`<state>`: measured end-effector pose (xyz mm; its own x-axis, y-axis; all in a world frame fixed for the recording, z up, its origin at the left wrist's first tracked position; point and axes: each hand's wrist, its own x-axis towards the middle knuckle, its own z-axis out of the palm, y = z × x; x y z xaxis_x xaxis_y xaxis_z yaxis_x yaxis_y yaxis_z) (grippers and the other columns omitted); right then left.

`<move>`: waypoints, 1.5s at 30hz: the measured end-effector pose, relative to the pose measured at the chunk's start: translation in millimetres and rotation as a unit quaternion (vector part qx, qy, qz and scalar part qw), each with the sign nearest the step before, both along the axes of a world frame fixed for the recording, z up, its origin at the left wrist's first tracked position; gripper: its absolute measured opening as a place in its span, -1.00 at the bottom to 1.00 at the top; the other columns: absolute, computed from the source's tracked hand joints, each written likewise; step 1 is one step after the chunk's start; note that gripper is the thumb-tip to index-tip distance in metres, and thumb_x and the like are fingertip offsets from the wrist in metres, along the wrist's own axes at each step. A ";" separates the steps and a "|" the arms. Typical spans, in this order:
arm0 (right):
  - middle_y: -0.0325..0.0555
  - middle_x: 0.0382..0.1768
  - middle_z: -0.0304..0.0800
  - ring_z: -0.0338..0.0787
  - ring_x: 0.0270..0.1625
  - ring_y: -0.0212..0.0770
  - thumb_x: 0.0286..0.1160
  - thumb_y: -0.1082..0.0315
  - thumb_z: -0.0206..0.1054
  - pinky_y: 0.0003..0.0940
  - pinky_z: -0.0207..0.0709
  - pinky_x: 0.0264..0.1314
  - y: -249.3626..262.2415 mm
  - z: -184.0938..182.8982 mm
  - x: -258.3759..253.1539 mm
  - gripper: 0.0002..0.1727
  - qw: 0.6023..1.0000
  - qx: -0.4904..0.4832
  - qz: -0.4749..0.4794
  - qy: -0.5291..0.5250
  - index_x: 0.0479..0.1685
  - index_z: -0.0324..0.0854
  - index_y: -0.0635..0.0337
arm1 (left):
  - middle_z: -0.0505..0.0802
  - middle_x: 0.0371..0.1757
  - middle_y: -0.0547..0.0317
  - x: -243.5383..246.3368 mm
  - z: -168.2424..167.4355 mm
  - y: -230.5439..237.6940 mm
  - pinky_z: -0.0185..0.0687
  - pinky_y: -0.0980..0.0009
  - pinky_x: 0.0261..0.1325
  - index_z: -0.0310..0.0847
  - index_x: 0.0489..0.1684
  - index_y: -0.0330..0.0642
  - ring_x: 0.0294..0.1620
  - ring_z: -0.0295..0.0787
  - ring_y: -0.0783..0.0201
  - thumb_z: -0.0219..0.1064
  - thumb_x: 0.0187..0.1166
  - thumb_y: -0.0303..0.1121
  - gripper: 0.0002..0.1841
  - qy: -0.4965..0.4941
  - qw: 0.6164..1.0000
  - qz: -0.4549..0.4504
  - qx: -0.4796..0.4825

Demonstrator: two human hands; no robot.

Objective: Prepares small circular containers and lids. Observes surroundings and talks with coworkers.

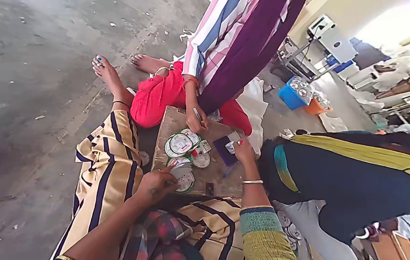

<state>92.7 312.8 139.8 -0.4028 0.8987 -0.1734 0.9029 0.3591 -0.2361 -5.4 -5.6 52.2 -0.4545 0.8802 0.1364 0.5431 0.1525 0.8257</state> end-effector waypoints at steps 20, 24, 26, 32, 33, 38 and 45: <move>0.24 -0.15 0.82 0.86 -0.03 0.23 0.73 0.27 0.20 0.15 0.64 0.02 -210.5 4.1 1.7 -0.60 0.949 -0.091 0.296 -0.067 0.34 0.50 0.40 | 0.88 0.10 -0.26 -2.2 -1.4 2.8 0.64 -0.23 0.20 0.73 0.33 -0.23 0.10 0.86 -0.24 0.03 0.76 -0.53 -0.63 -0.048 0.998 0.036 0.027; 0.25 -0.23 0.79 0.83 -0.19 0.14 0.64 0.31 0.26 0.11 0.67 -0.10 -178.6 7.7 22.7 -0.62 0.957 -0.015 0.257 0.133 0.16 0.58 0.54 | 0.84 0.21 -0.30 -10.9 2.5 0.7 0.63 -0.21 0.25 0.76 0.29 -0.25 0.18 0.83 -0.27 0.05 0.75 -0.52 -0.64 -0.021 1.000 -0.022 -0.001; 0.29 -0.19 0.77 0.80 -0.15 0.12 0.64 0.35 0.22 0.11 0.63 -0.06 -146.3 24.2 31.5 -0.63 0.966 0.028 0.191 0.173 0.15 0.54 0.58 | 0.79 0.34 -0.31 -10.8 -2.2 -2.5 0.62 -0.24 0.24 0.75 0.31 -0.24 0.21 0.81 -0.29 0.28 0.69 -0.36 -0.68 -0.005 0.998 -0.070 -0.001; 0.52 0.21 0.67 0.66 0.34 0.42 0.79 0.22 0.17 0.34 0.40 0.41 -29.0 28.1 17.2 -0.52 0.998 0.025 0.004 0.054 0.45 0.42 0.47 | 0.67 0.50 -0.39 -15.7 1.4 -2.4 0.57 -0.30 0.31 0.80 0.21 -0.23 0.46 0.66 -0.39 0.49 0.53 -0.22 -0.63 0.059 0.991 -0.122 -0.024; 0.52 0.23 0.67 0.66 0.36 0.42 0.79 0.20 0.18 0.34 0.39 0.43 -17.5 21.4 13.2 -0.49 0.999 0.020 0.003 0.039 0.47 0.41 0.47 | 0.67 0.51 -0.37 -15.8 3.4 -1.8 0.55 -0.30 0.34 0.81 0.19 -0.23 0.49 0.64 -0.38 0.43 0.60 -0.22 -0.66 0.059 0.990 -0.124 -0.035; 0.50 0.33 0.63 0.62 0.44 0.42 0.79 0.17 0.19 0.33 0.40 0.46 -11.2 2.4 -5.8 -0.45 0.999 -0.003 -0.006 -0.040 0.55 0.36 0.42 | 0.76 0.41 -0.32 -13.6 0.5 -2.3 0.57 -0.28 0.33 0.87 -0.02 -0.29 0.46 0.69 -0.34 0.26 0.72 -0.29 -0.72 0.059 0.993 -0.104 -0.017; 0.50 0.24 0.66 0.68 0.33 0.38 0.79 0.24 0.14 0.28 0.43 0.40 -34.5 19.6 14.4 -0.52 0.998 0.025 0.024 0.050 0.44 0.41 0.50 | 0.92 -0.02 -0.23 -14.7 1.3 -1.1 0.64 -0.27 0.08 0.88 -0.32 -0.33 -0.01 0.89 -0.20 0.57 0.41 -0.21 -0.72 -0.027 0.998 -0.058 0.016</move>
